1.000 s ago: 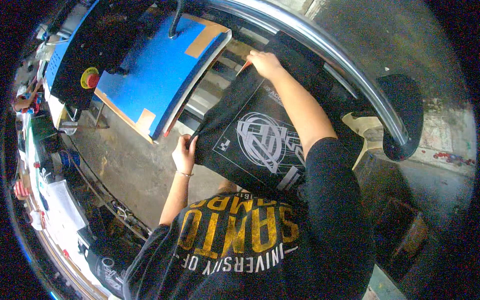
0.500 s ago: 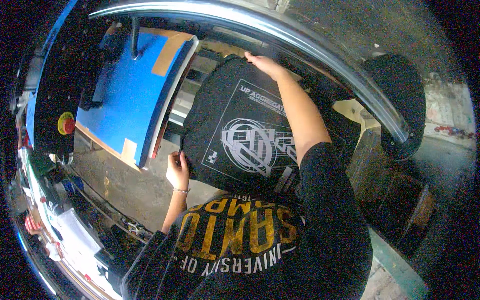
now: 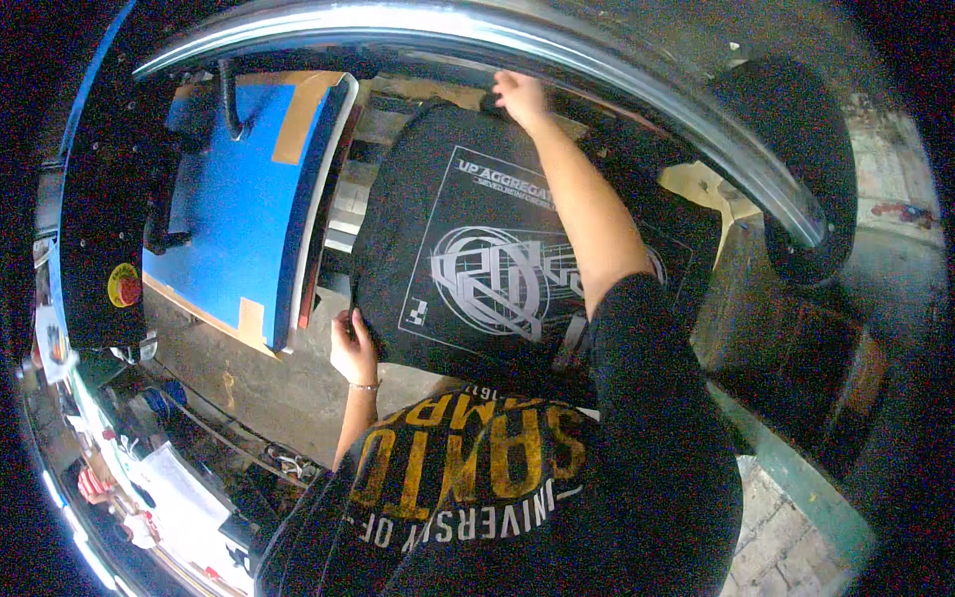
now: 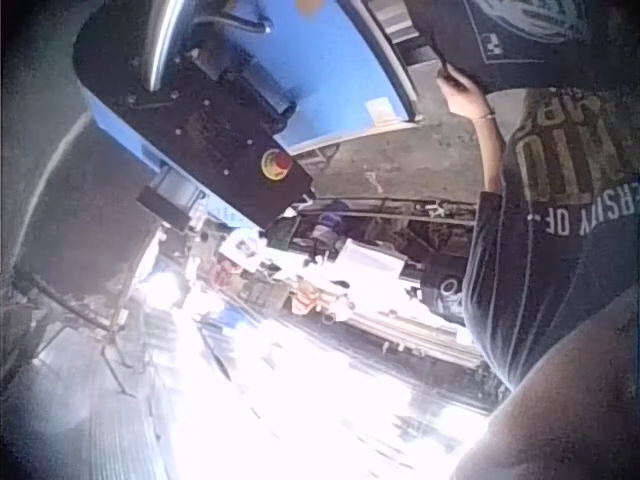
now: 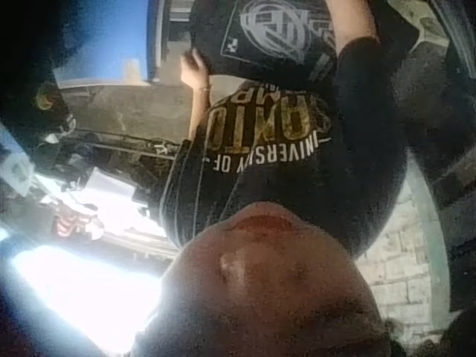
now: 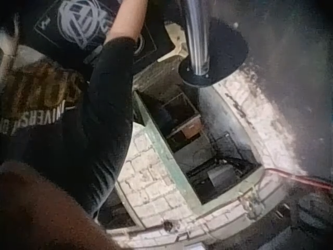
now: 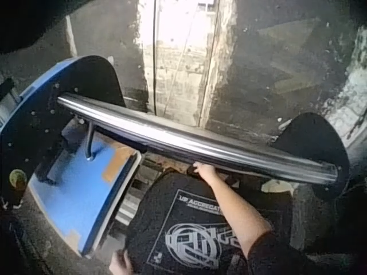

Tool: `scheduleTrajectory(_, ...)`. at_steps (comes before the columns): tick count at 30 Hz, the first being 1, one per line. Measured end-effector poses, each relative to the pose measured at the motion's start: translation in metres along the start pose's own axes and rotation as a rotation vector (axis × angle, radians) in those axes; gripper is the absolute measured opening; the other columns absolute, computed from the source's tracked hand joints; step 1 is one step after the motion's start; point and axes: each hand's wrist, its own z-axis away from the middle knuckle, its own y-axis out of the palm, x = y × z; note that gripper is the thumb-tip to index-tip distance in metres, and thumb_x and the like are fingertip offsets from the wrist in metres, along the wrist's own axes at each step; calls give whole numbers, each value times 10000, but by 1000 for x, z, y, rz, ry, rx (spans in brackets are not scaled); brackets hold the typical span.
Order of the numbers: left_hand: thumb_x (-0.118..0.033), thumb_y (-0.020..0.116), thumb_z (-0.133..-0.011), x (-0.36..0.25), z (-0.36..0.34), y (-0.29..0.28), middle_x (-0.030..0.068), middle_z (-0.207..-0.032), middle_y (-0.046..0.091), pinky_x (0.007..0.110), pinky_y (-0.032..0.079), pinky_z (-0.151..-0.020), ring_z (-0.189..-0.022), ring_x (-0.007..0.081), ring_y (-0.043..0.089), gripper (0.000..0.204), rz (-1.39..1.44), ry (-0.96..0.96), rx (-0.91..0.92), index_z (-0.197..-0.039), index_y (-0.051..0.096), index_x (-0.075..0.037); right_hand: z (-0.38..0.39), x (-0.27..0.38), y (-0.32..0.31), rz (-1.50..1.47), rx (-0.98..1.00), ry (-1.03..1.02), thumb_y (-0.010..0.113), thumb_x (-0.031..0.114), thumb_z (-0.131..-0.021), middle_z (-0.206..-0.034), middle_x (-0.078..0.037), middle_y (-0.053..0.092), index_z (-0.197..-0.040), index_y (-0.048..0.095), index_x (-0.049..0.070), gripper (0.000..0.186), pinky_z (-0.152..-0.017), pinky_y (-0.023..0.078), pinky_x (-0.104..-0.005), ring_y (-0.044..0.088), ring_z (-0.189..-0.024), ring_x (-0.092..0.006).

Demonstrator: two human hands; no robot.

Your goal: The recorder is heat-pressing printed designs onto black and white t-shirts in a workshop.

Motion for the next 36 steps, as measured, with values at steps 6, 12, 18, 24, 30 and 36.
scheduleTrajectory(6,-164,584,-878,29,8,-19,103,-856,622,355,453,-654,-771,260,596,149,-24,-40,40,-1000,604,-82,188,6,-69,1142,-101,-564,495,376,-919,-1435,-113,353,-1349,410,132,501,-1052,293,-422,327,-1321,-297)
scheduleTrajectory(12,-133,640,-801,-8,23,-44,148,-1100,596,419,419,-852,-993,317,563,299,56,541,179,-1080,583,-41,318,-73,-196,1244,-707,25,413,421,-946,-1443,-173,332,-1381,350,22,594,-1079,234,-471,300,-1342,-308)
scheduleTrajectory(18,-370,593,-852,-129,-3,67,92,-1435,374,454,224,-1098,-1346,317,297,572,51,1059,446,-1355,436,-150,433,-71,-148,1165,-503,-161,448,393,-930,-1446,-181,323,-1376,368,25,584,-1098,196,-484,276,-1350,-337)
scheduleTrajectory(24,-633,332,-889,-157,-126,150,59,-1507,244,485,130,-1116,-1389,296,206,660,-329,747,131,-1437,288,-269,538,-72,-138,1282,-483,143,437,380,-937,-1481,-165,258,-1422,295,69,594,-1104,166,-495,238,-1358,-371)
scheduleTrajectory(30,-577,293,-921,-131,-97,137,90,-1504,241,427,111,-1132,-1383,283,221,682,-359,609,44,-1446,267,-142,580,-102,-162,901,-615,151,456,333,-948,-1485,-178,232,-1420,283,61,571,-1086,214,-495,249,-1345,-393)
scheduleTrajectory(36,-499,380,-929,-46,17,44,90,-1493,269,447,142,-1123,-1374,312,232,613,-362,631,108,-1443,287,-180,580,-117,-175,461,-714,32,463,331,-955,-1394,-203,384,-1344,396,-4,518,-1060,280,-408,369,-1283,-348)
